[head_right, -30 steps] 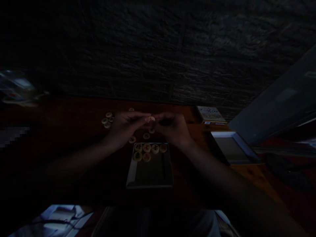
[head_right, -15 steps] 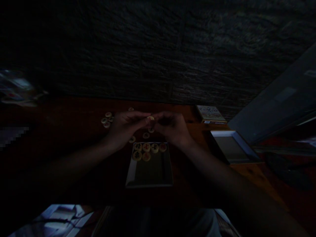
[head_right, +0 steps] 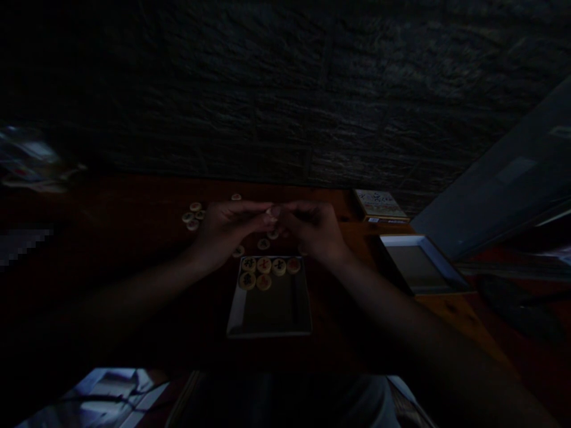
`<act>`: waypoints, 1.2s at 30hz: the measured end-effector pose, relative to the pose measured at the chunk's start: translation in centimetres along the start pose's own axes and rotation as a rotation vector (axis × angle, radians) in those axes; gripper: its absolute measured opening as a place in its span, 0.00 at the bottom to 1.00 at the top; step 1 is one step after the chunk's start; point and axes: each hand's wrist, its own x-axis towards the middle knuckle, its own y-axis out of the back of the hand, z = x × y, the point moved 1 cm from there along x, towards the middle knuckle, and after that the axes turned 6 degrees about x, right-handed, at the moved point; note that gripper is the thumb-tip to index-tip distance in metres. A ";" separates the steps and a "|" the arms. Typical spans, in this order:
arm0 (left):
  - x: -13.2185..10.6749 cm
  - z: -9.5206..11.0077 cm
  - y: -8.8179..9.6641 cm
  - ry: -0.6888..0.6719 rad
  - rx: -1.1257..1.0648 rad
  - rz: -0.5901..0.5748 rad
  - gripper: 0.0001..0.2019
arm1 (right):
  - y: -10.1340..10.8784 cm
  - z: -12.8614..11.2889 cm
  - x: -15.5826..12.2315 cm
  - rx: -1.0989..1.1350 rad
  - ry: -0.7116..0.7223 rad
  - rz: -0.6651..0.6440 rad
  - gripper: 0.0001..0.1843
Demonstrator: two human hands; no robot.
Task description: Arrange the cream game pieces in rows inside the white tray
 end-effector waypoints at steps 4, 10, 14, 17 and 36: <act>0.2 -0.4 0.0 0.030 -0.121 0.004 0.15 | 0.1 -0.2 -0.1 0.021 0.005 0.005 0.18; 0.2 -0.3 0.1 -0.019 -0.028 0.003 0.18 | 0.1 0.2 -0.1 0.086 0.007 -0.008 0.20; 0.2 -0.1 0.0 -0.097 0.056 0.000 0.14 | 0.2 0.6 0.0 0.035 -0.002 0.029 0.20; 0.1 -0.1 0.0 -0.097 0.088 0.005 0.13 | 0.2 0.5 0.0 0.004 0.018 0.024 0.18; -0.1 0.1 -0.2 -0.007 -0.013 0.016 0.13 | 0.0 -0.3 0.0 -0.078 0.089 -0.022 0.16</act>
